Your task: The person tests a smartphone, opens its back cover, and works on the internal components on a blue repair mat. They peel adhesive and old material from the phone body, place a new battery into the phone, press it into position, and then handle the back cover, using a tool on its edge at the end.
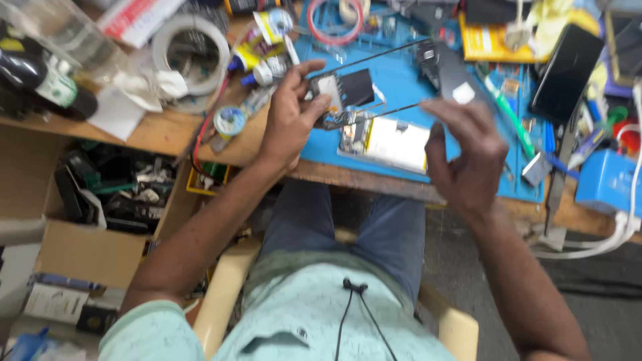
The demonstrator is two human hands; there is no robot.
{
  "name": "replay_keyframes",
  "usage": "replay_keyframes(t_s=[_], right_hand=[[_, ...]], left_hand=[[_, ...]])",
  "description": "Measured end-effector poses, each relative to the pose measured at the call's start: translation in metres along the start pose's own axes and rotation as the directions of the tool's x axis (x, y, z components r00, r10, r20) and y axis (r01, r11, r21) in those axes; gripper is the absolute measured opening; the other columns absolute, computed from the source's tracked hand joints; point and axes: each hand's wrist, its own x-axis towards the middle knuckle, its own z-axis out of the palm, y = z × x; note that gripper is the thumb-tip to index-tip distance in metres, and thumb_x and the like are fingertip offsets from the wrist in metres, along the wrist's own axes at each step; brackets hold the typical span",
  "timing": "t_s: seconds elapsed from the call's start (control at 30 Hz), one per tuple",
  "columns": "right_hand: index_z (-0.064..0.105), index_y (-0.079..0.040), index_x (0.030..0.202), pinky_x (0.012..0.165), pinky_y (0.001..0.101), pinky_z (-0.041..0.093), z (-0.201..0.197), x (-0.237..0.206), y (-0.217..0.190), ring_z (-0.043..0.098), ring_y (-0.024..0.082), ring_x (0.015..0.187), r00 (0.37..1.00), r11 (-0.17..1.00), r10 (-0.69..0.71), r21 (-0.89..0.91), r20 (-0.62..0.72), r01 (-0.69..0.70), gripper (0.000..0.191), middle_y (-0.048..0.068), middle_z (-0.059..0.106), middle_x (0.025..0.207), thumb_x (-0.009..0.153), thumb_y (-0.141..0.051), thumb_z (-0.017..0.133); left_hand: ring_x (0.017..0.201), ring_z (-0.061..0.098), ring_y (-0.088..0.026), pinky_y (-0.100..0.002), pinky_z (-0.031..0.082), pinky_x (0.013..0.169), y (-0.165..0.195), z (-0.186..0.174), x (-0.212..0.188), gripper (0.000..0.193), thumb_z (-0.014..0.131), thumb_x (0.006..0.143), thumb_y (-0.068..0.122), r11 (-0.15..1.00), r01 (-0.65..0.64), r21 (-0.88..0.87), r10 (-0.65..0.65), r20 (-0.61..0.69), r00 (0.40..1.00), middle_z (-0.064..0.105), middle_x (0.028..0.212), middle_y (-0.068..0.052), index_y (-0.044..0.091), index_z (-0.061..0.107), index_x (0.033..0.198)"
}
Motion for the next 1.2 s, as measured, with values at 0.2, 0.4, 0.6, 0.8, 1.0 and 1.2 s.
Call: replay_keyframes(t_s=[0.2,0.4,0.6,0.8,1.0,1.2], right_hand=[[0.068,-0.001,0.109,0.076,0.0404,0.054,0.012,0.009,0.009,0.072,0.029,0.091,0.946,0.984,0.162,-0.123,0.281,-0.132,0.025,0.012,0.075,0.097,0.095,-0.015,0.083],[0.067,-0.003,0.102,0.065,0.0274,0.055,0.030,0.017,0.026,0.073,0.011,0.074,0.832,0.892,0.370,0.093,0.413,-0.443,0.027,0.006,0.075,0.082,0.087,-0.011,0.087],[0.065,-0.004,0.111,0.065,0.0267,0.054,0.038,0.020,0.032,0.070,0.009,0.073,0.725,0.818,0.439,0.098,0.531,-0.567,0.029,0.005,0.075,0.081,0.086,-0.004,0.080],[0.062,-0.005,0.118,0.069,0.0306,0.053,0.045,0.024,0.034,0.069,0.010,0.076,0.670,0.817,0.448,0.033,0.593,-0.575,0.036,0.005,0.075,0.082,0.085,-0.005,0.078],[0.061,-0.005,0.121,0.068,0.0324,0.054,0.050,0.019,0.030,0.069,0.011,0.074,0.687,0.815,0.500,-0.018,0.527,-0.580,0.040,0.005,0.072,0.080,0.083,-0.001,0.073],[0.061,-0.004,0.118,0.065,0.0327,0.054,0.056,0.016,0.024,0.067,0.012,0.068,0.701,0.820,0.519,-0.052,0.489,-0.570,0.037,0.005,0.069,0.075,0.082,-0.001,0.068]], left_hand=[[0.108,0.066,-0.008,-0.025,0.057,0.094,-0.015,0.018,-0.013,0.038,0.064,0.103,-0.001,0.991,0.002,0.135,-0.024,0.166,0.986,0.067,0.125,-0.008,0.001,0.052,0.140],[0.106,0.067,-0.008,-0.025,0.058,0.092,-0.014,0.016,-0.017,0.038,0.064,0.103,0.000,0.987,0.044,0.155,-0.075,0.201,0.977,0.067,0.125,-0.009,0.001,0.051,0.139],[0.089,0.068,-0.008,-0.024,0.058,0.074,-0.008,0.003,-0.010,0.041,0.066,0.100,0.004,0.946,0.163,0.280,-0.224,0.201,0.954,0.066,0.125,-0.009,0.001,0.053,0.138],[0.079,0.065,-0.017,-0.032,0.056,0.073,-0.003,-0.004,0.000,0.041,0.073,0.096,0.011,0.743,-0.097,0.662,-0.130,0.286,0.949,0.064,0.122,-0.011,0.002,0.059,0.133],[0.100,0.065,-0.030,-0.046,0.051,0.087,-0.004,-0.002,0.010,0.039,0.077,0.097,0.016,0.443,-0.400,0.802,0.044,0.426,0.904,0.062,0.115,-0.014,0.004,0.060,0.131],[0.116,0.058,-0.033,-0.047,0.048,0.099,0.002,0.001,0.009,0.034,0.077,0.097,0.016,0.353,-0.508,0.786,0.104,0.506,0.856,0.060,0.122,-0.013,0.006,0.064,0.127]])
